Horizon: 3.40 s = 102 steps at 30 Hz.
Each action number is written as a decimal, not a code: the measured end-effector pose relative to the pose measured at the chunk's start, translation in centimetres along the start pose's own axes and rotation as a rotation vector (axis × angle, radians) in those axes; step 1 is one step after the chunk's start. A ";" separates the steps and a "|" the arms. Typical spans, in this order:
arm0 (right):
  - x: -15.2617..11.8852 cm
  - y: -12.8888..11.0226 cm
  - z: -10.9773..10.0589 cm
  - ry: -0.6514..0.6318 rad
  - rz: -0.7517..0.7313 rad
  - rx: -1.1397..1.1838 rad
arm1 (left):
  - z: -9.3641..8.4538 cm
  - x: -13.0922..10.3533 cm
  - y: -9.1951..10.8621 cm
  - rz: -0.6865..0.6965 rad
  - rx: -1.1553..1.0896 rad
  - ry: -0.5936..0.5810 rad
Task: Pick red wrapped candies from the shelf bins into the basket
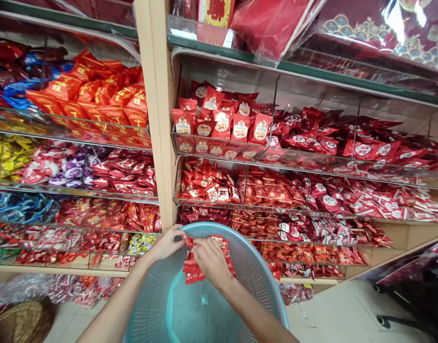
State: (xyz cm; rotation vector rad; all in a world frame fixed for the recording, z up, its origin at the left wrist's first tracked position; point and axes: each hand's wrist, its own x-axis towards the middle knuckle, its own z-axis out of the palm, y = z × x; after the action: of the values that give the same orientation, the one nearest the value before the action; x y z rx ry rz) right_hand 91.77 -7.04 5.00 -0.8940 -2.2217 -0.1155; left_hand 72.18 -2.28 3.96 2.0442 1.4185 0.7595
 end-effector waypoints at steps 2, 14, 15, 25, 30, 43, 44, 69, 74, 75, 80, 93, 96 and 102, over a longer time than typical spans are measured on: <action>0.1 0.1 -0.3 0.085 0.125 0.106 | 0.1 0.1 -0.3 0.018 0.018 -0.008; -4.4 -3.5 4.7 -0.143 -0.309 -0.100 | -0.2 0.1 0.4 0.018 0.038 -0.006; -4.7 -3.8 5.0 -0.152 -0.357 -0.110 | -0.3 0.1 0.6 0.013 0.041 -0.008; -5.0 -5.0 5.7 -0.252 -0.420 -0.181 | -0.1 0.1 0.7 -0.017 0.076 0.004; -6.3 -4.7 6.3 -0.409 -0.360 -0.124 | -0.2 0.0 1.0 -0.032 0.108 -0.003; -6.5 -4.0 7.8 -0.580 -0.355 -0.261 | -0.3 0.0 1.3 -0.047 0.145 -0.016; -6.6 -4.0 7.9 -0.579 -0.347 -0.269 | -0.3 0.0 1.4 -0.047 0.144 -0.016; 18.2 4.5 -5.4 -0.463 0.077 -0.192 | -0.4 -0.2 1.2 -0.074 0.126 -0.015; 20.4 6.4 -3.6 -0.722 0.026 -0.310 | -0.4 -0.1 1.0 -0.055 0.137 -0.015; 20.6 6.6 -3.3 -0.731 0.024 -0.312 | -0.4 -0.1 0.9 -0.052 0.139 -0.012; 20.8 6.9 -3.0 -0.736 0.009 -0.311 | -0.2 -0.1 0.6 -0.048 0.124 -0.013; 18.4 4.8 -6.4 -0.163 0.145 0.454 | -0.4 -0.3 1.2 -0.054 0.138 -0.008; 15.5 2.0 -7.2 0.033 0.354 0.963 | -0.5 -0.3 1.3 -0.051 0.135 -0.010; 8.8 -0.7 -5.7 0.052 0.926 1.886 | -0.3 -0.2 1.3 -0.039 0.159 0.001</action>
State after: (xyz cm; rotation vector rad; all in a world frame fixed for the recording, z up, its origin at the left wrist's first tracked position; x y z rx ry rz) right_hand 90.34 -4.44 15.12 -0.5314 -0.7862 1.9006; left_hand 72.74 -2.85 5.04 2.1270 1.5593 0.6504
